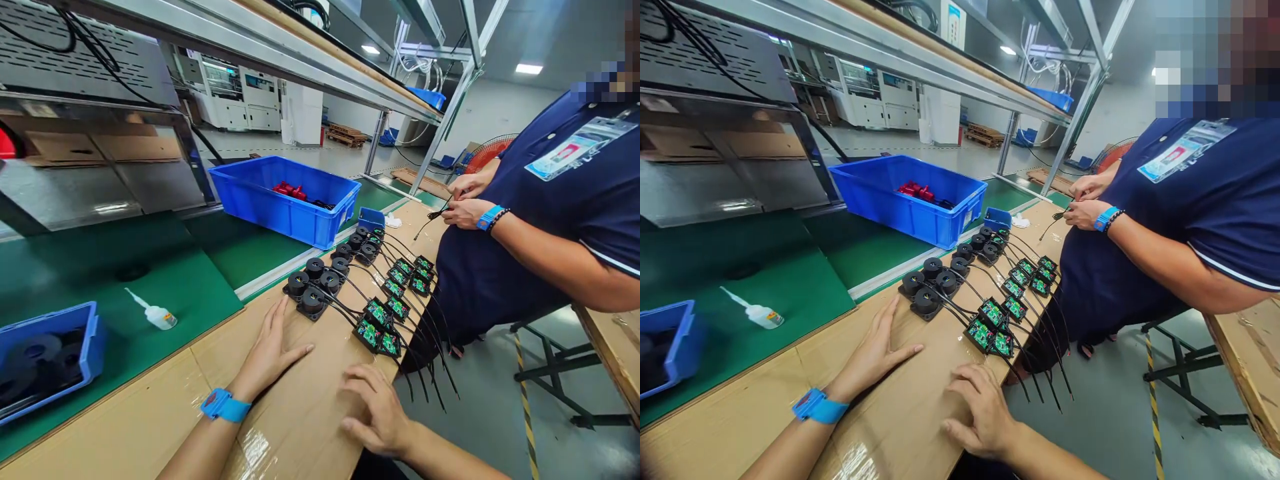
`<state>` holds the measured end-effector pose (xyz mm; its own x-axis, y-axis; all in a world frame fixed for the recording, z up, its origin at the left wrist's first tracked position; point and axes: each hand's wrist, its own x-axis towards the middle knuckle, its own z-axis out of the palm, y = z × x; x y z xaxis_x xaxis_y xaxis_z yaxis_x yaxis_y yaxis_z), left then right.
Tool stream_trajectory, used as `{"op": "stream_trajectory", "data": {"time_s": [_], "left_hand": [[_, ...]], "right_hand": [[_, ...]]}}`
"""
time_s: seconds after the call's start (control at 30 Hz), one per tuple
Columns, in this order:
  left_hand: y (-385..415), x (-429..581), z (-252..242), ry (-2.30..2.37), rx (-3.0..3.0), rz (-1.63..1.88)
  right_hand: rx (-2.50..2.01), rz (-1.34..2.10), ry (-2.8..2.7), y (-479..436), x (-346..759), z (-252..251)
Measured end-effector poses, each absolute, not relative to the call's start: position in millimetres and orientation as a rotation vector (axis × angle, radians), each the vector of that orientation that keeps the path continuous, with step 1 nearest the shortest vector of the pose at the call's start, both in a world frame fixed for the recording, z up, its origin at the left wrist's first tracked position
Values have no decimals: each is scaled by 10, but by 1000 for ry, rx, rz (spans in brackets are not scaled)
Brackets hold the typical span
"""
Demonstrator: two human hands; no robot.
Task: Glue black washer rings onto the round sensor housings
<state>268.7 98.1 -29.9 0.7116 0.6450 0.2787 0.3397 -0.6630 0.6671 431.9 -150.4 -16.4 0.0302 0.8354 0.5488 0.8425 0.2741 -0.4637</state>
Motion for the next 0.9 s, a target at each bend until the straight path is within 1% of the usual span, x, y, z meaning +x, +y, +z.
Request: {"op": "stream_trajectory", "data": {"time_s": [0.13,0.23,0.4,0.5,0.73,0.9], "left_hand": [[950,2651,-271,756,2321,601],[980,2631,-340,752,2319,557],[1116,2722,-552,745,2301,678],[1117,2754,-558,713,2320,716],[979,2732,-358,642,2393,691],[973,2736,-426,617,2428,615]], "right_hand": [[-1509,-34,-1709,-1403,4225,-305],[-1533,-109,-1610,-1347,4205,-331],[-1568,-296,-1533,-1261,4162,-404],[-1587,-324,-1539,-1253,4158,-434],[-1636,-191,-1574,-1342,4174,-469],[-1689,-49,-1575,-1418,4199,-533]]}}
